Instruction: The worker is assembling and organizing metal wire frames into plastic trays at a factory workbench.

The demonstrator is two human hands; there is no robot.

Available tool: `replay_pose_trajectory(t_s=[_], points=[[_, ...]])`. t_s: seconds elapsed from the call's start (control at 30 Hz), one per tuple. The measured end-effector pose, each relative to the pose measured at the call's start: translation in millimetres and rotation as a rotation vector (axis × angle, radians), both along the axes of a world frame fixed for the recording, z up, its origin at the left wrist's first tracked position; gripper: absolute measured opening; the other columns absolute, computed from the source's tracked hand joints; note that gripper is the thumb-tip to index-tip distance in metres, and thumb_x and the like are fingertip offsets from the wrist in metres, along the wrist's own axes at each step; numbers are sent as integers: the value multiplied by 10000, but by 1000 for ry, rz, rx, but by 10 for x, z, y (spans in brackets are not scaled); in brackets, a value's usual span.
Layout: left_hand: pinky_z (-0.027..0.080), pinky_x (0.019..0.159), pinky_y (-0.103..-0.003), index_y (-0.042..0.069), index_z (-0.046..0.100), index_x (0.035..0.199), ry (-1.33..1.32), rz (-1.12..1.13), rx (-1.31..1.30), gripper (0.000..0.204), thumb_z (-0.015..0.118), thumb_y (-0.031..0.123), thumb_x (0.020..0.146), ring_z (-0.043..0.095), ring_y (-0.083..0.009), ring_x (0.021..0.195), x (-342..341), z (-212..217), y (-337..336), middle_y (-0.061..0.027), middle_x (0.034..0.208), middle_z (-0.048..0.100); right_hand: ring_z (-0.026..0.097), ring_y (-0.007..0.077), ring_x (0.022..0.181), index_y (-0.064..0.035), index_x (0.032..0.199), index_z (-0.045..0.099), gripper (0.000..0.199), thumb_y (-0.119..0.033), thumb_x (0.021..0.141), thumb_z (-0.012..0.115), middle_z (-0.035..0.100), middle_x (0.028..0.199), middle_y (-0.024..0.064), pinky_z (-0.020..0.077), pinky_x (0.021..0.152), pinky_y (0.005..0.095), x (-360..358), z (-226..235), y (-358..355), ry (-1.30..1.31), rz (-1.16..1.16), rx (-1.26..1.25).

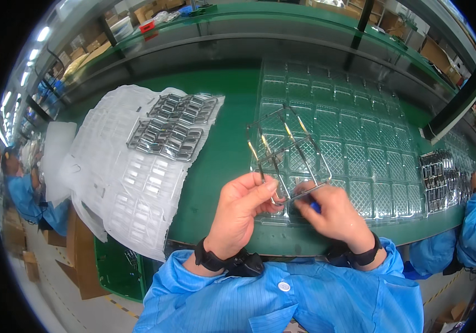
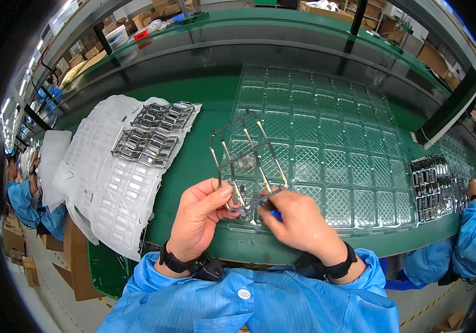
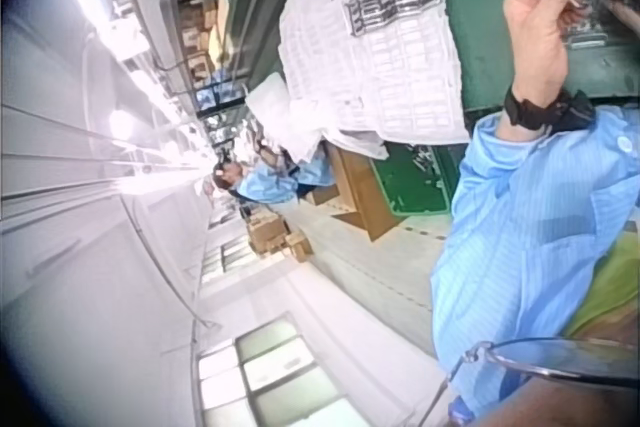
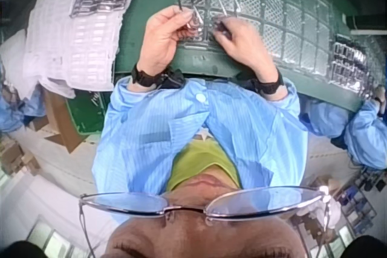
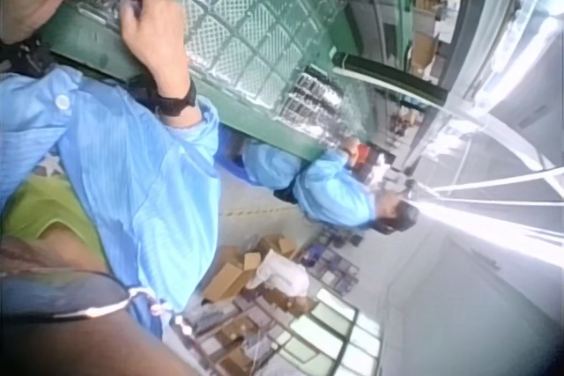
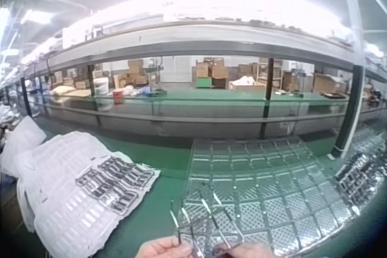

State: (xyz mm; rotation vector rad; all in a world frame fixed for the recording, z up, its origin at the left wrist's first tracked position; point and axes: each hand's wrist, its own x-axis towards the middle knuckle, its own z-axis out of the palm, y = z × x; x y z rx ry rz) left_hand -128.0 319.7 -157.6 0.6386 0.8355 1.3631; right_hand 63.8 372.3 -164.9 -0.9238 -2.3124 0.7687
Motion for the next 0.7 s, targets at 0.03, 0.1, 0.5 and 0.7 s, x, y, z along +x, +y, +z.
replay_pose_trajectory(t_s=[0.03, 0.1, 0.5, 0.7], points=[[524, 669, -227, 5, 589, 893, -13, -24, 1, 121, 565, 123, 898, 612, -105, 706, 6, 1, 0, -61, 816, 632, 616, 341, 700, -6, 955, 589, 223, -151, 789, 625, 620, 747, 160, 487, 608, 411, -39, 22, -21, 4, 33, 7], [525, 669, -228, 4, 590, 894, -24, -51, -4, 120, 562, 121, 899, 610, -103, 710, 12, -9, 7, -57, 814, 631, 615, 343, 712, -15, 977, 583, 239, -155, 788, 625, 620, 756, 163, 488, 617, 417, -62, 62, -50, 2, 60, 11], [525, 662, -234, 9, 594, 906, -31, -135, -4, 108, 578, 115, 889, 608, -94, 706, 30, -49, 30, -40, 804, 626, 602, 346, 762, -28, 987, 543, 244, -122, 778, 629, 595, 836, 146, 482, 612, 422, -37, 19, -30, -6, 162, 0], [526, 656, -235, 8, 596, 914, -19, -129, -20, 107, 597, 108, 877, 621, -99, 704, 33, -45, 5, -46, 794, 637, 606, 347, 724, -35, 974, 546, 234, -103, 769, 636, 602, 782, 143, 482, 591, 418, -32, 15, -61, -5, 155, -3]])
